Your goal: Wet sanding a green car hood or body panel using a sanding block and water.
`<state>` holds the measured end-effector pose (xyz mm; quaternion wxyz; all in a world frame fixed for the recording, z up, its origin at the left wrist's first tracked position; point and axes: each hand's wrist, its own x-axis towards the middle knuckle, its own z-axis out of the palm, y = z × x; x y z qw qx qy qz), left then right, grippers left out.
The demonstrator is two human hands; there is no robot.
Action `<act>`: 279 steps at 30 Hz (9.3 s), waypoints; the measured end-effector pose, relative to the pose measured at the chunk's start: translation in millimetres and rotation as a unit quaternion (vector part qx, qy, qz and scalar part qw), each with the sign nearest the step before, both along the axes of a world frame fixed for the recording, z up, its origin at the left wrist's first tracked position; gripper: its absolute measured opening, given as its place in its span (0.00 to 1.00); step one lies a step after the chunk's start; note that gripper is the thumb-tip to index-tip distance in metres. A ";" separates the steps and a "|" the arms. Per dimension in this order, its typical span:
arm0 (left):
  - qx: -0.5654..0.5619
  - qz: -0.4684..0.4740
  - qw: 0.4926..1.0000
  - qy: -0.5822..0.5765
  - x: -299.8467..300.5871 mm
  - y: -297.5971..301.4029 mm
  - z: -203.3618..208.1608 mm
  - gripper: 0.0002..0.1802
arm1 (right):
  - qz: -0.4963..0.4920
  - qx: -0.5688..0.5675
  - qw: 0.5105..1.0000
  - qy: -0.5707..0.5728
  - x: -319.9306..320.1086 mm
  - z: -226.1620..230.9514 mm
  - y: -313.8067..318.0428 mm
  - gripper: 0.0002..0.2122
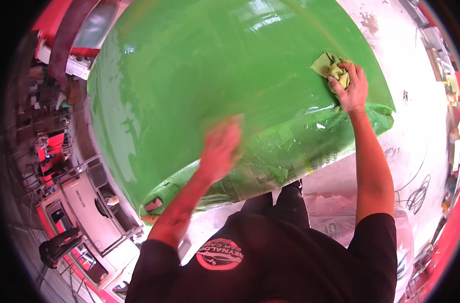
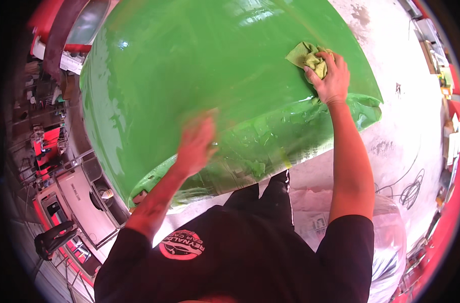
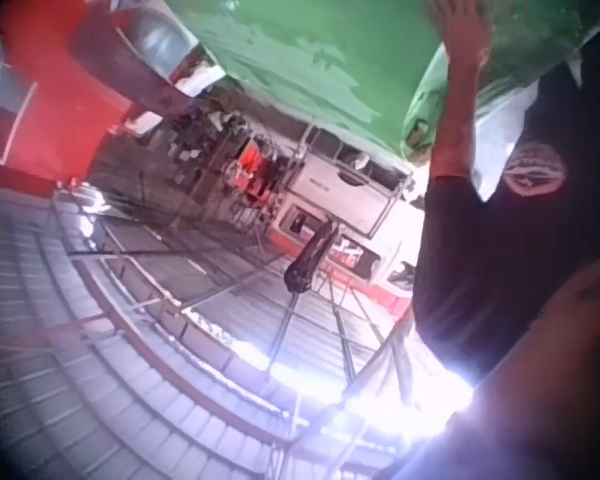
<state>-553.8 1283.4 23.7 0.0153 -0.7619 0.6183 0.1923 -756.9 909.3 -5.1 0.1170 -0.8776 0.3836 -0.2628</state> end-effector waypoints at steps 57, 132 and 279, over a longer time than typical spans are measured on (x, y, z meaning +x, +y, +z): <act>-0.152 0.321 0.935 -0.003 -12.7 107.0 -27.0 0.38 | -0.100 -0.024 0.988 0.114 24.1 7.1 5.6 0.27; -0.117 0.127 0.983 -0.056 -30.6 -54.6 -19.2 0.38 | -0.087 0.026 0.993 0.072 37.6 14.1 39.0 0.25; -0.133 0.188 0.969 -0.086 11.7 -2.8 -30.7 0.42 | -0.087 -0.027 0.992 0.093 39.8 21.1 36.9 0.24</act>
